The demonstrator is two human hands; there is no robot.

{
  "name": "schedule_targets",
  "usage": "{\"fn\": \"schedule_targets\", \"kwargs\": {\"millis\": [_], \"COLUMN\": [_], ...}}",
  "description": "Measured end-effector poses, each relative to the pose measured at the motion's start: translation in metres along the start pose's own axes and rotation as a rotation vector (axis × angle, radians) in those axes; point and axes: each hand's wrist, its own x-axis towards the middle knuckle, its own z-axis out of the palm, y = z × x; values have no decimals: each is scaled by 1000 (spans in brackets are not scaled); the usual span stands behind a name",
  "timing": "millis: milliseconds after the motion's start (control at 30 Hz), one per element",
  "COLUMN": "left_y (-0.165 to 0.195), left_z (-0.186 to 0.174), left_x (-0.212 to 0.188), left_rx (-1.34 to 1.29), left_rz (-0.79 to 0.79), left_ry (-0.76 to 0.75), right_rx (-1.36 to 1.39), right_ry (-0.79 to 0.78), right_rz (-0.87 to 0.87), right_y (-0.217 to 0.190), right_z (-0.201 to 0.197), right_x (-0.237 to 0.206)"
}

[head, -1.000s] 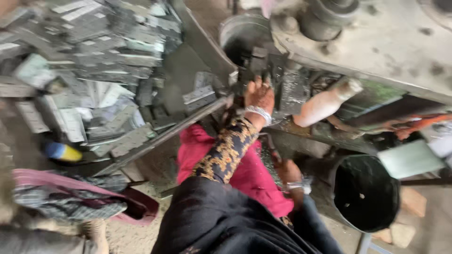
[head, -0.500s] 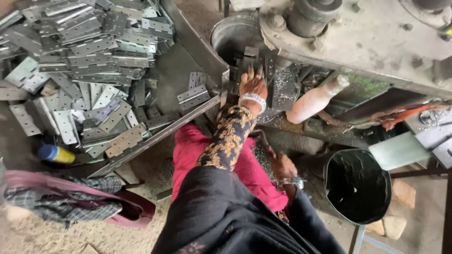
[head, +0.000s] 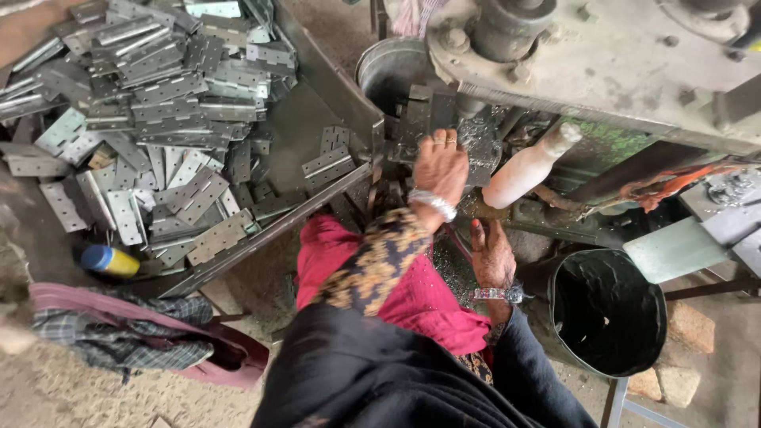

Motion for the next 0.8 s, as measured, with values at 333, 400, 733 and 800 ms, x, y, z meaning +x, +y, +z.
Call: {"fn": "schedule_targets", "kwargs": {"millis": [333, 400, 733, 800], "left_y": [-24, -23, -11, -16], "left_z": [10, 18, 23, 20], "left_x": [-54, -45, -21, -24], "left_rx": [-156, -74, -44, -86], "left_rz": [-46, -25, -98, -92], "left_ry": [170, -122, -130, -14], "right_rx": [-344, -435, -415, -382], "right_ry": [-346, -317, -273, -305], "right_rz": [54, -55, 45, 57], "right_y": [-8, 2, 59, 60], "right_z": [0, 6, 53, 48], "right_x": [4, 10, -26, -26]}}
